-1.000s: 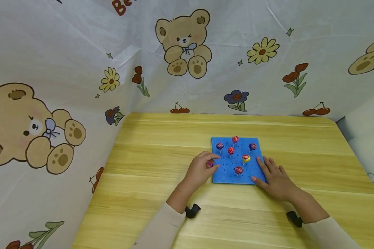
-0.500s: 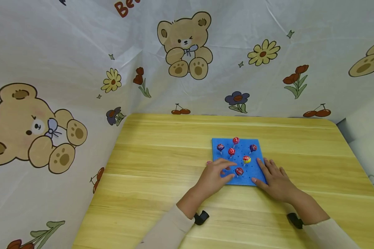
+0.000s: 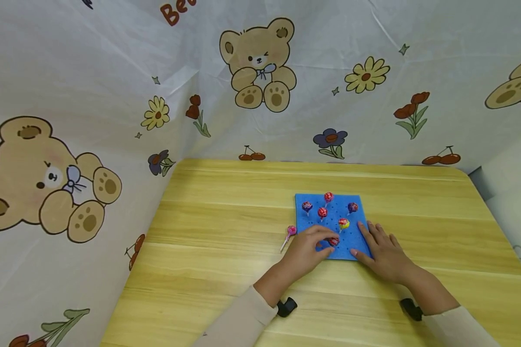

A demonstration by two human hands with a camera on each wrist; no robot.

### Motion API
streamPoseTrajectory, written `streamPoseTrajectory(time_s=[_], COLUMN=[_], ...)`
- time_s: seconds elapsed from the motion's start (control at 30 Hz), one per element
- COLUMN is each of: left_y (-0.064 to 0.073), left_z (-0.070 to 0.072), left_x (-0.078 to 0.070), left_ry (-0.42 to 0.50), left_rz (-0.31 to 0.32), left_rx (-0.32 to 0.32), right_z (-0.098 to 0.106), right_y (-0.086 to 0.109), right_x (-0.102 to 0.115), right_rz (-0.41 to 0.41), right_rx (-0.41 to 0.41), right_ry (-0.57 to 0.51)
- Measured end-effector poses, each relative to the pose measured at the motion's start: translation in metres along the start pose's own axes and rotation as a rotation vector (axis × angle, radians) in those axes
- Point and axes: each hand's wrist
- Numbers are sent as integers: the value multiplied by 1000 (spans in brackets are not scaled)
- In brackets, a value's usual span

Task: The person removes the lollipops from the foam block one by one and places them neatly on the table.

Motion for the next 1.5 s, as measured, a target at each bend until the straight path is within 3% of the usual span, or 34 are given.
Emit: streamPoseTrajectory(time_s=[0.27, 0.63, 0.93, 1.23, 1.5], left_y=[-5, -4, -1, 4, 12], left_z=[-1, -1, 9, 12, 20], left_x=[2, 0, -7, -7, -1], left_ry=[-34, 10, -1, 82, 124], left_rz=[2, -10, -47, -40, -48], left_rx=[-18, -21, -48, -52, -104], right_z=[0, 0, 2, 1, -1], right_y=[0, -1, 0, 0, 0], right_x=[0, 2, 3, 2, 0], right_rz=[-2, 3, 7, 1, 0], right_rx=[-2, -6, -7, -11, -17], right_ry=[3, 7, 6, 5, 3])
Point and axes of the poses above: each hand's wrist, its own y-axis away from the middle knuckle, its own z-axis out of the back of the hand, x = y × z, and after that the axes turned 11 degrees about x, right-handed
